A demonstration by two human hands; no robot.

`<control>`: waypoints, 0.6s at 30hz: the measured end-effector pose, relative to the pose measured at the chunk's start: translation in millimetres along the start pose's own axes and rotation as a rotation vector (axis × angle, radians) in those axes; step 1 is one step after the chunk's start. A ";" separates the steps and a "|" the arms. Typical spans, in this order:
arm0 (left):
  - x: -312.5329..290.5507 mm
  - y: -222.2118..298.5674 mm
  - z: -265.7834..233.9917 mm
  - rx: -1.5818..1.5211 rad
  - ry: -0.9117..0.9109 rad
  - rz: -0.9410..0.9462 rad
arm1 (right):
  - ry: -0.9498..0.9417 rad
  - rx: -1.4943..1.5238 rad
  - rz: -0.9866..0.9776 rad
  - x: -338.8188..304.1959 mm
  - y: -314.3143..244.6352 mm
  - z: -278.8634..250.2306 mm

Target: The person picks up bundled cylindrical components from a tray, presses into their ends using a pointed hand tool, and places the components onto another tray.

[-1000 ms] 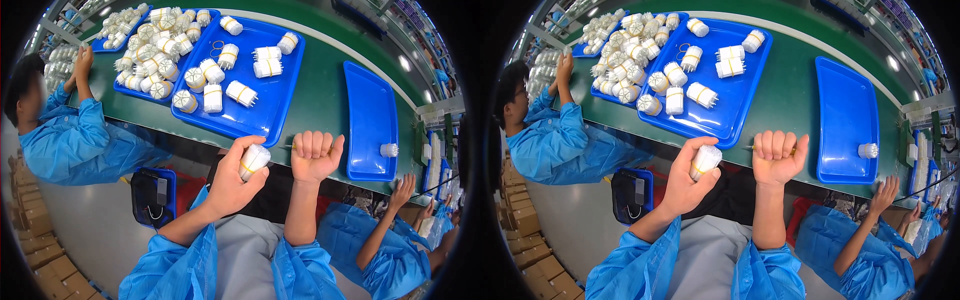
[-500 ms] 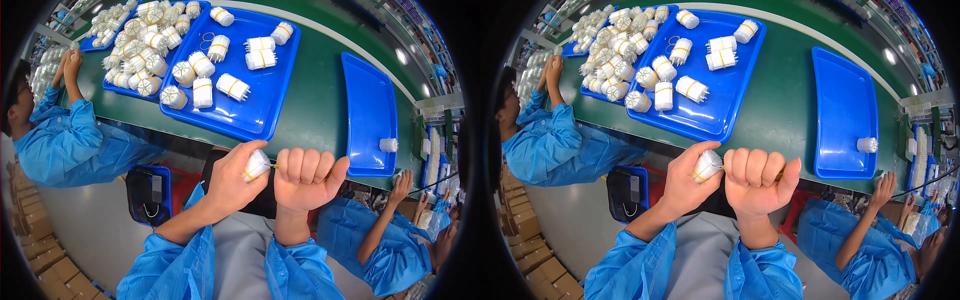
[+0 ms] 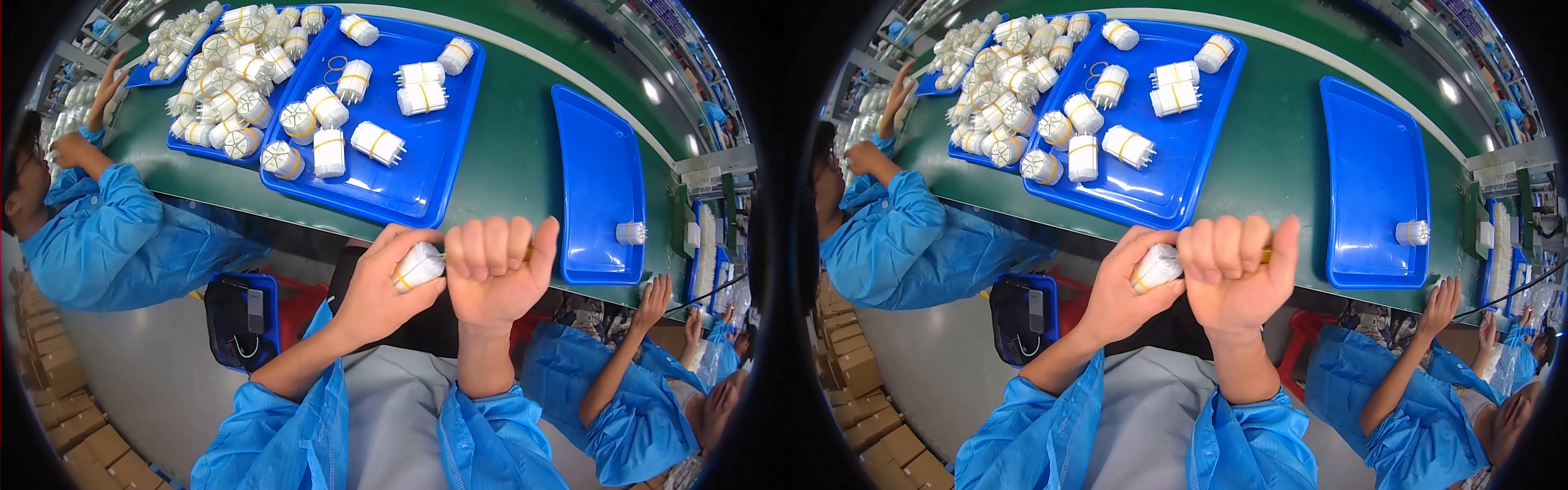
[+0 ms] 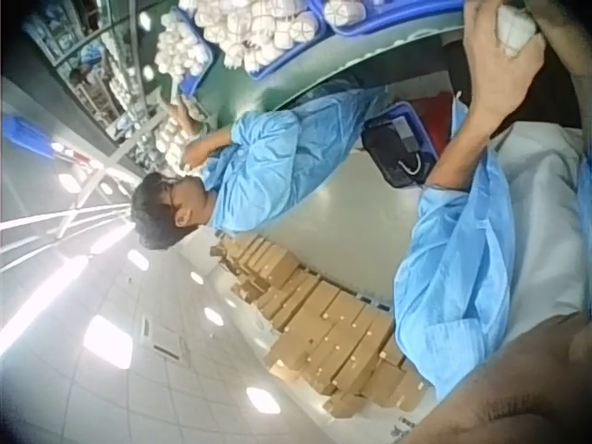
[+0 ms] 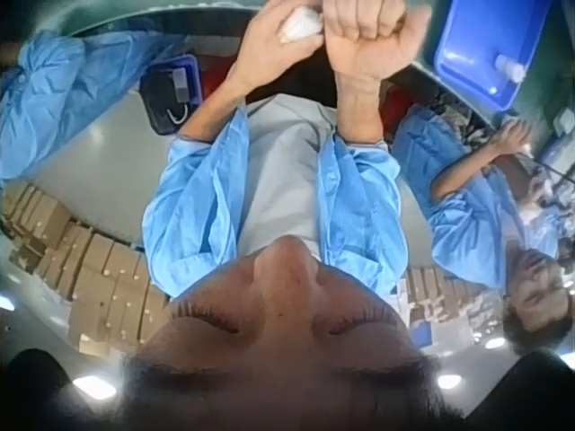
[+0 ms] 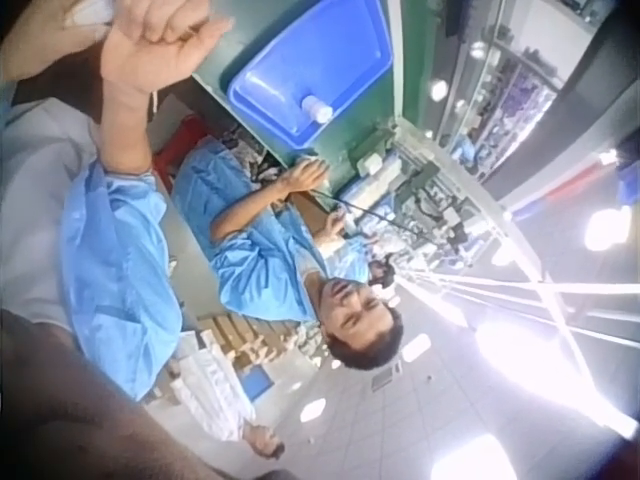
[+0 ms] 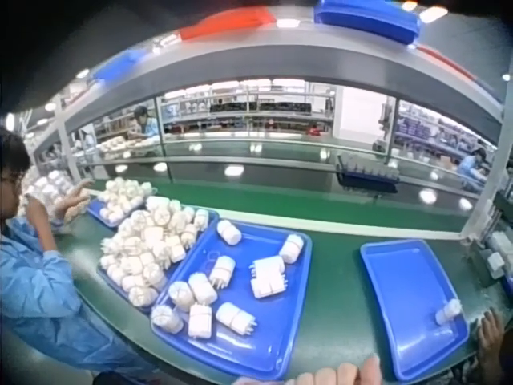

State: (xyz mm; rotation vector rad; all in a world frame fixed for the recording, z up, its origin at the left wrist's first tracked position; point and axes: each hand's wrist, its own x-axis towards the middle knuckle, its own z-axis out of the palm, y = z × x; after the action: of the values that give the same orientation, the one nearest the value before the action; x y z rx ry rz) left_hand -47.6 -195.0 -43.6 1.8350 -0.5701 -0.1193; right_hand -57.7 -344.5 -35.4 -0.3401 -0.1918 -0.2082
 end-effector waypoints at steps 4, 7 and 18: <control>-5.1 6.0 -8.8 -0.823 -0.163 -0.430 | 0.103 0.160 -0.178 8.1 -18.7 -16.9; -7.6 4.8 -6.9 -1.055 -0.163 -0.398 | 0.143 0.201 -0.196 10.9 -25.1 -46.2; -7.5 9.5 -10.2 -1.217 -0.247 -0.408 | 0.155 0.107 -0.179 8.4 -16.2 -61.0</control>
State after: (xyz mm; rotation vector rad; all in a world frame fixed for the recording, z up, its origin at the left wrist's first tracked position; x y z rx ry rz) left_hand -53.6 -185.0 -32.9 0.7093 -0.1707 -0.7901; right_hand -44.2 -382.1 -84.9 -0.1988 -0.0795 -0.3978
